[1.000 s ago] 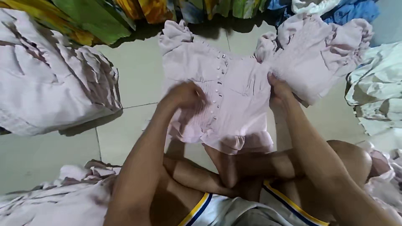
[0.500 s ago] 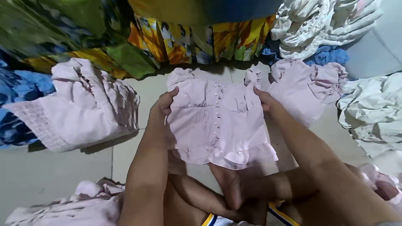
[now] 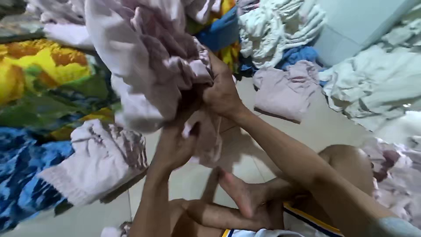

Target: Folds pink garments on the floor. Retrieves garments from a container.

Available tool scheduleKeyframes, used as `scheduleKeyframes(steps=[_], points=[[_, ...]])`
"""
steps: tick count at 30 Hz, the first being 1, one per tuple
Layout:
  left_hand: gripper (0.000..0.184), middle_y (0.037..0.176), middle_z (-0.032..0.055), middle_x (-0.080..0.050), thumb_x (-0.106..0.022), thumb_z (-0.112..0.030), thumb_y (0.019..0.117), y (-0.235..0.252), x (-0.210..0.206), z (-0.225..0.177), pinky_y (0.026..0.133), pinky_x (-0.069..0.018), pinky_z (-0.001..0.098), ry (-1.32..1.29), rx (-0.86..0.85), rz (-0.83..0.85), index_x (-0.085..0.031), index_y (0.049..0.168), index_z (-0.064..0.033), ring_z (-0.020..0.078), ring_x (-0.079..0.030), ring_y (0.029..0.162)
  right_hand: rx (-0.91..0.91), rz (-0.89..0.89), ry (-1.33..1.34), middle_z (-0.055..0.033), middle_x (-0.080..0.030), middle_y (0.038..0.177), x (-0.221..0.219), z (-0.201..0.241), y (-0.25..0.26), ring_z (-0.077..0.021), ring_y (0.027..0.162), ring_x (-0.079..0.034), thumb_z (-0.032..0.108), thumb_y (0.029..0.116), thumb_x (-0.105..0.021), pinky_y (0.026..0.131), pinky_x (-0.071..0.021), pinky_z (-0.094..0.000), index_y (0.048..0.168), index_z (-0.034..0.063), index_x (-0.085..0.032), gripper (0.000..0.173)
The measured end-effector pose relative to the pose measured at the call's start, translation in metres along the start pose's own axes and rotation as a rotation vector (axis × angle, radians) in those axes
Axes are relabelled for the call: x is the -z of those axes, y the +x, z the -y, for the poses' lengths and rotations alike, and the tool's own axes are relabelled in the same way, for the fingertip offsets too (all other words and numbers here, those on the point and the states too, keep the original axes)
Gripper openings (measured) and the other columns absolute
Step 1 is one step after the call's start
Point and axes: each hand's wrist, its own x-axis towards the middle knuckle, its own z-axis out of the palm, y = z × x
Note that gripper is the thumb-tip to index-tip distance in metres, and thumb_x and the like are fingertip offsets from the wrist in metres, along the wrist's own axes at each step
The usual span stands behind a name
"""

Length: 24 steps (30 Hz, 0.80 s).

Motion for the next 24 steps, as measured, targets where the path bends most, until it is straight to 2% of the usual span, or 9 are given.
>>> scheduleKeyframes(steps=[2,4,6,8,11,15,18,21,24], points=[[0.032,0.124,0.0116,-0.069,-0.071,-0.019,0.0953,-0.036,-0.001,0.007,0.103,-0.0533,0.0399,0.174,-0.004,-0.403,-0.067,0.121,-0.0004,0.0149,-0.064,0.120,0.065,0.051,0.075,-0.0176,-0.071,0.106,0.022,0.029,-0.001,-0.0107,0.098,-0.068,-0.007,0.0851,-0.066,0.090,-0.0563,-0.0265,0.123,-0.0156,-0.060,0.039],[0.040,0.115,0.0066,-0.067,-0.071,-0.020,0.0968,-0.061,-0.001,0.024,0.098,-0.0515,0.0275,0.120,0.147,-0.595,-0.058,0.123,0.0080,0.0038,-0.062,0.111,0.009,0.116,0.143,-0.0103,-0.069,0.099,0.042,0.061,-0.001,-0.0028,0.092,-0.064,-0.009,0.0880,-0.062,0.086,-0.0537,-0.0201,0.115,-0.0133,-0.063,0.027],[0.020,0.100,-0.0049,-0.065,-0.060,-0.020,0.1027,-0.073,0.014,0.037,0.081,-0.0509,0.0197,-0.343,0.302,-0.531,-0.063,0.118,-0.0068,-0.0018,-0.059,0.091,-0.122,0.151,0.298,0.0047,-0.065,0.092,0.054,0.064,-0.002,0.0045,0.085,-0.061,-0.010,0.0912,-0.056,0.081,-0.0538,-0.0174,0.107,0.0015,-0.061,0.020],[0.005,0.087,-0.0128,-0.073,-0.070,-0.031,0.0946,-0.068,0.022,0.019,0.073,-0.0576,0.0179,-0.786,0.386,-0.398,-0.072,0.097,-0.0272,-0.0033,-0.067,0.079,0.154,0.271,0.505,-0.0046,-0.066,0.118,0.061,-0.034,-0.001,-0.0062,0.106,-0.064,0.001,0.0999,-0.054,0.090,-0.0563,-0.0257,0.132,-0.0021,-0.055,0.032],[0.031,0.098,-0.0086,-0.073,-0.080,-0.012,0.0816,-0.048,0.026,0.001,0.077,-0.0604,0.0254,-0.790,0.409,-0.221,-0.070,0.108,-0.0247,0.0038,-0.069,0.086,-0.079,0.368,0.444,-0.0089,-0.062,0.131,0.081,-0.086,0.011,-0.0156,0.118,-0.062,0.016,0.1060,-0.050,0.099,-0.0553,-0.0383,0.144,0.0036,-0.047,0.040],[0.050,0.108,0.0017,-0.072,-0.076,0.004,0.0812,-0.006,0.031,0.002,0.088,-0.0621,0.0353,-0.492,0.482,-0.288,-0.056,0.126,-0.0046,0.0125,-0.071,0.098,-0.606,0.159,0.317,0.0044,-0.067,0.081,0.085,-0.005,0.031,-0.0061,0.075,-0.067,0.009,0.1051,-0.044,0.071,-0.0594,-0.0283,0.098,0.0148,-0.059,0.017],[0.040,0.103,-0.0039,-0.072,-0.076,0.003,0.0790,0.005,0.032,0.011,0.090,-0.0603,0.0296,-0.316,0.287,-0.382,-0.061,0.115,-0.0051,0.0048,-0.069,0.098,-0.417,0.202,0.365,0.0053,-0.069,0.085,0.095,-0.008,0.039,-0.0060,0.081,-0.068,0.005,0.1026,-0.048,0.077,-0.0595,-0.0292,0.100,0.0149,-0.060,0.016],[0.042,0.109,0.0064,-0.068,-0.075,-0.013,0.0853,-0.018,0.030,0.007,0.096,-0.0529,0.0277,0.017,0.207,-0.413,-0.059,0.119,0.0066,0.0036,-0.064,0.104,0.051,0.337,0.259,-0.0043,-0.065,0.120,0.139,-0.060,0.026,-0.0082,0.111,-0.064,0.005,0.1011,-0.052,0.095,-0.0555,-0.0280,0.138,-0.0044,-0.047,0.038],[0.027,0.104,0.0105,-0.070,-0.064,-0.018,0.0953,-0.051,0.009,0.022,0.094,-0.0525,0.0266,0.046,0.034,-0.399,-0.066,0.105,0.0072,0.0088,-0.065,0.105,-0.435,0.340,-0.134,0.0053,-0.066,0.110,0.177,-0.029,-0.041,0.0005,0.104,-0.063,0.003,0.0922,-0.066,0.096,-0.0541,-0.0242,0.125,0.0076,-0.057,0.035]])
